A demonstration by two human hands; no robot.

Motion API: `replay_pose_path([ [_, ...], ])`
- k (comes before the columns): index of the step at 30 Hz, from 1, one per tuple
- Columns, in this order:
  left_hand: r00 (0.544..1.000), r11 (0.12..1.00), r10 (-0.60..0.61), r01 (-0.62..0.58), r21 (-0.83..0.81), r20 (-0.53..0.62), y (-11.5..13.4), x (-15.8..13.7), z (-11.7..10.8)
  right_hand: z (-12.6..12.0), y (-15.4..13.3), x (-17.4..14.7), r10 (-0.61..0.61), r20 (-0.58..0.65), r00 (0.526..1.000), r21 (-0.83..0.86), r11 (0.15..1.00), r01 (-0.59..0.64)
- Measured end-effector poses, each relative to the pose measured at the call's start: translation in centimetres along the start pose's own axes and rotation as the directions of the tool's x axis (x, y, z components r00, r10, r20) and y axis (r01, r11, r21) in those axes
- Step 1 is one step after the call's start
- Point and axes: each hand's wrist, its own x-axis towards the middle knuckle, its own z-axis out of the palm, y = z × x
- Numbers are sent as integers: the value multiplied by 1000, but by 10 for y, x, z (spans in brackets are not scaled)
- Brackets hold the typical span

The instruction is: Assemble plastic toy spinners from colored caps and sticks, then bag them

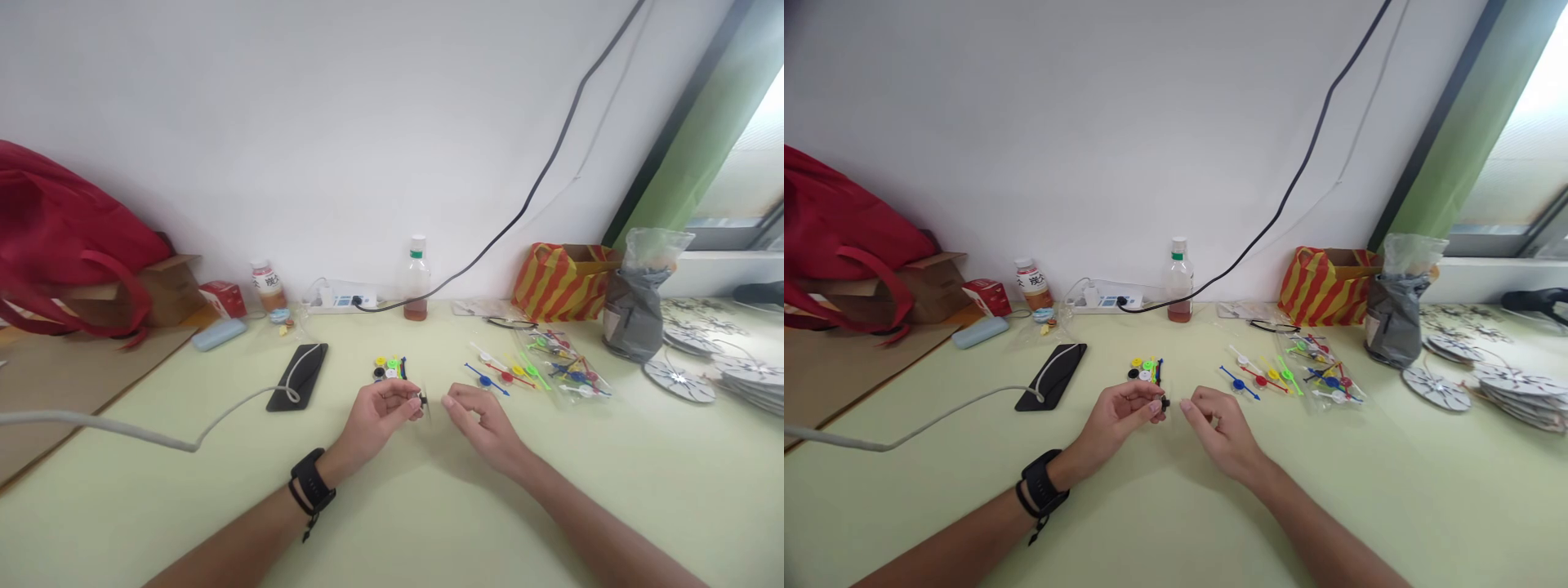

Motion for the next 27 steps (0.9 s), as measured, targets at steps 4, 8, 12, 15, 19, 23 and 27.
replay_pose_path([
  [4,1000,999,18,-19,29,19,-3,0,1,5,-2,2,95,33,995,142,985,-98],
  [8,999,999,15,-16,28,28,-3,-1,3,9,-2,2,143,109,984,265,950,-167],
  [12,999,1000,1,-1,16,36,-4,-2,5,8,0,2,105,92,990,248,961,-125],
  [15,1000,999,-13,12,30,22,-5,-3,7,6,1,3,27,6,1000,124,992,-27],
  [19,995,976,67,-50,210,-74,14,-4,12,-4,6,6,-42,-127,991,-37,999,38],
  [23,990,965,137,-143,218,40,74,-16,29,-21,13,10,-102,-229,968,-339,941,19],
  [27,954,975,141,-180,128,266,125,-63,39,-25,16,11,-45,-171,984,-505,862,-48],
])
